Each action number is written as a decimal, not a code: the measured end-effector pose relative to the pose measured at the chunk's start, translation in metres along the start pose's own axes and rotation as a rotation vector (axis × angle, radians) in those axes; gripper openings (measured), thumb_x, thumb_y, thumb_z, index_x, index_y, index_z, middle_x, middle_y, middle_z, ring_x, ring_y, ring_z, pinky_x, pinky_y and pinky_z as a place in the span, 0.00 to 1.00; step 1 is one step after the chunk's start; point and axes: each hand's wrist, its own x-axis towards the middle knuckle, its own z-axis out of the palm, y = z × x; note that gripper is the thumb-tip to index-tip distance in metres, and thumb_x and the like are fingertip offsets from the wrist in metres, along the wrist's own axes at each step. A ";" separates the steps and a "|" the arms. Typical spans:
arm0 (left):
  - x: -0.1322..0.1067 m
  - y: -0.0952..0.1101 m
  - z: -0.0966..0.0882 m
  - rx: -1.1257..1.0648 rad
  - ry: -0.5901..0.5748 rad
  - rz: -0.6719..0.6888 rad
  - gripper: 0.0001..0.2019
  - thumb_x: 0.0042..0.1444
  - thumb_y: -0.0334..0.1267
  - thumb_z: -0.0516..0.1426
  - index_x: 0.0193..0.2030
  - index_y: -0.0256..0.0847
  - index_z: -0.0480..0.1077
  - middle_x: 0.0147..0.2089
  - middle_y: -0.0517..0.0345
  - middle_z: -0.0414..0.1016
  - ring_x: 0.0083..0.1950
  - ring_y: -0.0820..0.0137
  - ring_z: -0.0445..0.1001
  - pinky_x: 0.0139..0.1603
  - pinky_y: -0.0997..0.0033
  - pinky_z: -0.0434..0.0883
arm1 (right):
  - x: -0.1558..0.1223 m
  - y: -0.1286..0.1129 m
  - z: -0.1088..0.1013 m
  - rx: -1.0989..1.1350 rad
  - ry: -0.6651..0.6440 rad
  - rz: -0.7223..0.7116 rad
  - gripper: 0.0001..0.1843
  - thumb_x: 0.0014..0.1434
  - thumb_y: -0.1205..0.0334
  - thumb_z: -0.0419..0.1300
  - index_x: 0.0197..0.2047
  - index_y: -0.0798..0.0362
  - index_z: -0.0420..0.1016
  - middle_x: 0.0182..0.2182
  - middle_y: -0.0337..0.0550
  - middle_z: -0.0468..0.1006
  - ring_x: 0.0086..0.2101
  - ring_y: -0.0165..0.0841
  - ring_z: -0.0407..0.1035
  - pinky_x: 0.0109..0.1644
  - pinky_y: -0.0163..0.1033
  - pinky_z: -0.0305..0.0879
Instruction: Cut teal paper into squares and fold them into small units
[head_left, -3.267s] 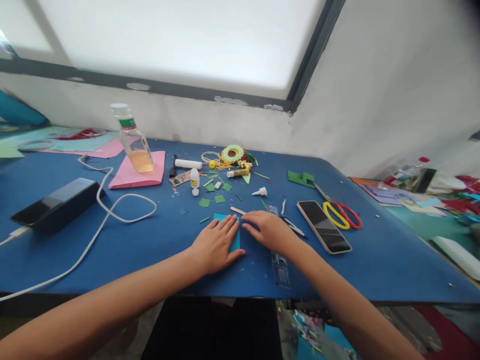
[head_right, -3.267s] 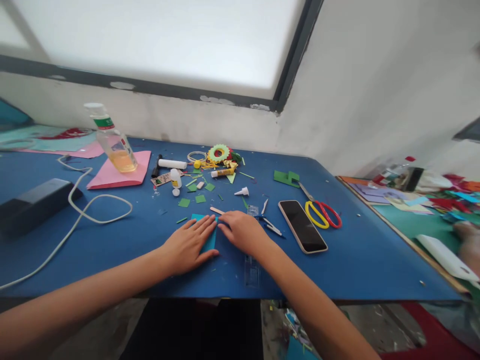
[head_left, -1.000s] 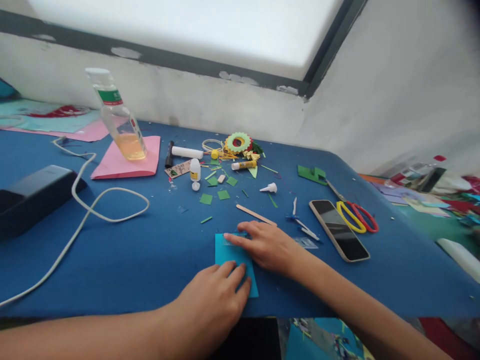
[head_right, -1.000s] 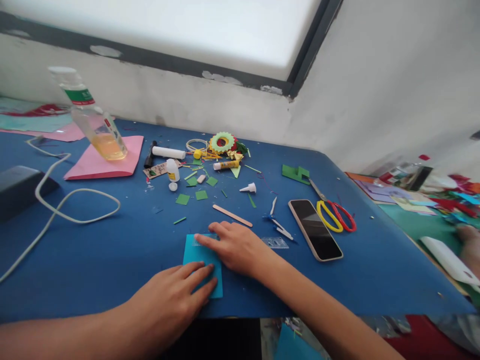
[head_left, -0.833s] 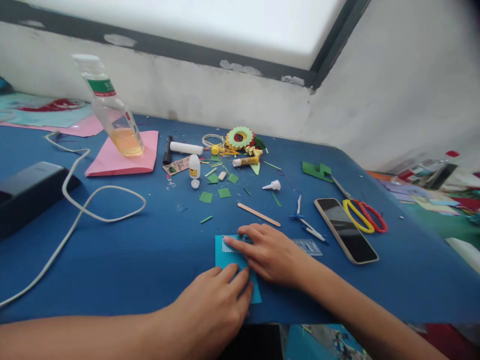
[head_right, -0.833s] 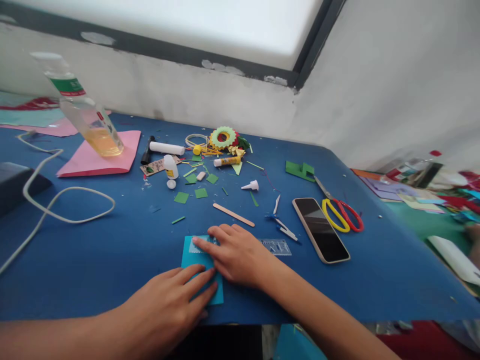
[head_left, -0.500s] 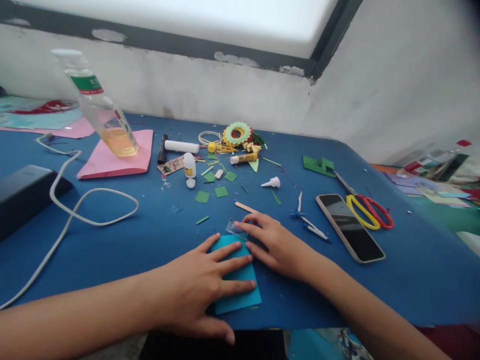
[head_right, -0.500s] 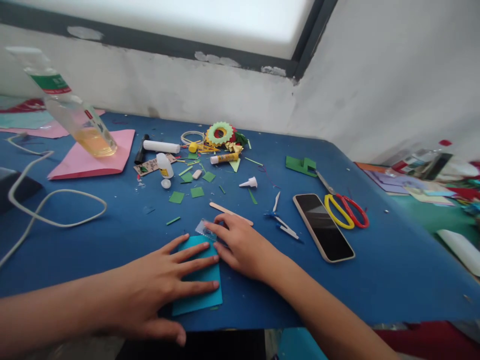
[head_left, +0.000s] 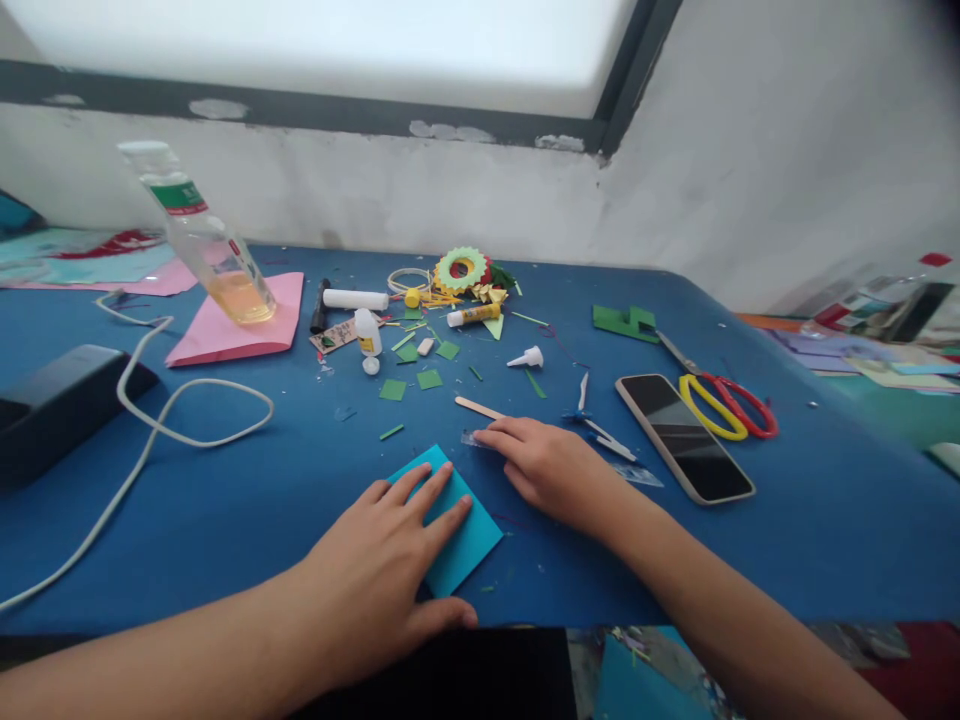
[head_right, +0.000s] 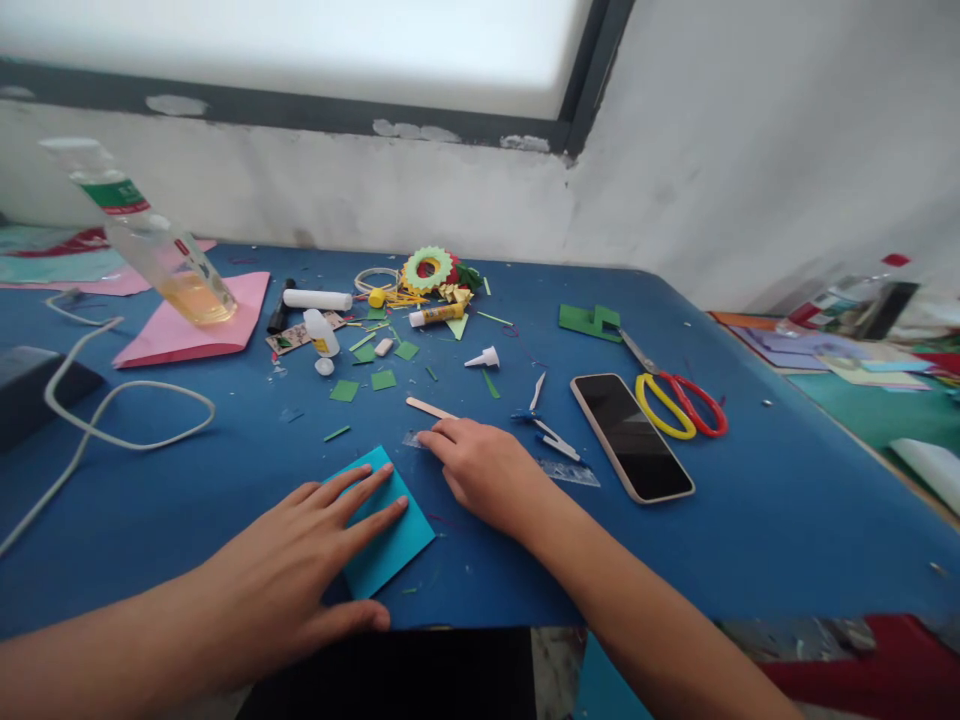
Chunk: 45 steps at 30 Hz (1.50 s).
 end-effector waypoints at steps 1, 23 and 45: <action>0.001 0.000 0.002 0.000 0.028 0.005 0.33 0.55 0.57 0.50 0.64 0.40 0.54 0.67 0.39 0.48 0.65 0.45 0.50 0.56 0.41 0.61 | 0.000 0.000 0.000 -0.023 0.014 -0.010 0.22 0.55 0.76 0.50 0.53 0.57 0.69 0.46 0.52 0.75 0.44 0.39 0.71 0.45 0.43 0.71; -0.005 -0.041 0.023 0.000 0.445 0.513 0.17 0.62 0.27 0.41 0.43 0.36 0.70 0.37 0.48 0.76 0.39 0.66 0.74 0.41 0.68 0.72 | 0.003 -0.043 0.019 0.107 -0.067 -0.205 0.22 0.59 0.73 0.46 0.56 0.68 0.63 0.51 0.62 0.68 0.52 0.43 0.62 0.55 0.48 0.64; -0.003 -0.048 0.039 0.071 0.635 0.435 0.16 0.62 0.28 0.42 0.47 0.32 0.69 0.51 0.49 0.73 0.52 0.61 0.69 0.49 0.65 0.70 | -0.006 0.005 -0.011 0.320 -0.202 0.068 0.15 0.57 0.64 0.58 0.49 0.53 0.72 0.42 0.48 0.72 0.44 0.35 0.68 0.46 0.38 0.69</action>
